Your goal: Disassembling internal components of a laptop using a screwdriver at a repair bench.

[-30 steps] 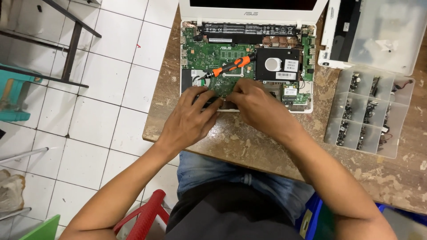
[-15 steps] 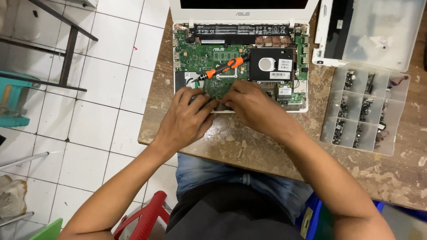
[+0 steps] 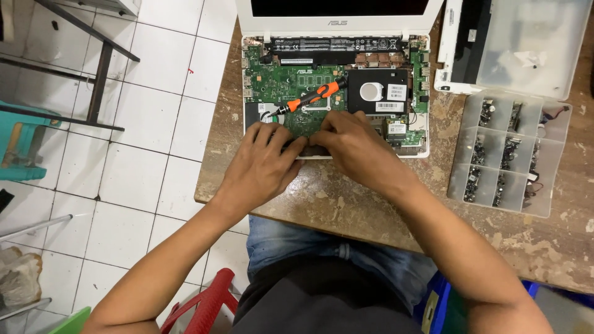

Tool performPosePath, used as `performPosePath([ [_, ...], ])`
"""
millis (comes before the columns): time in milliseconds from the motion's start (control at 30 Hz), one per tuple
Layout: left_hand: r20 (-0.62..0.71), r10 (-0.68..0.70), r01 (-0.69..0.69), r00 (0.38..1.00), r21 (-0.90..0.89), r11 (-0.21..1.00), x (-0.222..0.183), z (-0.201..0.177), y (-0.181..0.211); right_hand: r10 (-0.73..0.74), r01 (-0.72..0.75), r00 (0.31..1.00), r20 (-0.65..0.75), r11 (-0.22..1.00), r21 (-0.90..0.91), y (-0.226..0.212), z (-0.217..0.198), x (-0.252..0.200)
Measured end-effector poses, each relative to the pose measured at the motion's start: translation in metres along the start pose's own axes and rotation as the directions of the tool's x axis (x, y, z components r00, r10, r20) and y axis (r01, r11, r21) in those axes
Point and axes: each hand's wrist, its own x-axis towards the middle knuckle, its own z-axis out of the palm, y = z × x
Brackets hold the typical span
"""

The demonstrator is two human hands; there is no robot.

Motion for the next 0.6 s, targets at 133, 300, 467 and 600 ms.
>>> performPosePath([
  [133, -0.011, -0.006, 0.007, 1.0, 0.043, 0.999, 0.0, 0.0, 0.009, -0.014, 0.014, 1.0, -0.021, 1.0, -0.001, 0.005, 0.006, -0.003],
  [300, -0.115, -0.12, 0.098, 0.986, -0.183, 0.978, -0.009, 0.014, 0.009, -0.061, 0.055, 0.997, -0.044, 0.99, -0.132, 0.007, 0.01, -0.005],
  [467, -0.142, -0.18, 0.134, 0.973, -0.285, 0.949, -0.015, 0.022, 0.009, -0.023, 0.018, 0.998, -0.056, 0.997, -0.079, 0.008, 0.01, -0.005],
  [600, -0.149, -0.185, 0.139, 0.971, -0.276, 0.951, -0.015, 0.022, 0.01, -0.014, 0.012, 0.999, -0.038, 0.997, -0.072, 0.008, 0.01, -0.006],
])
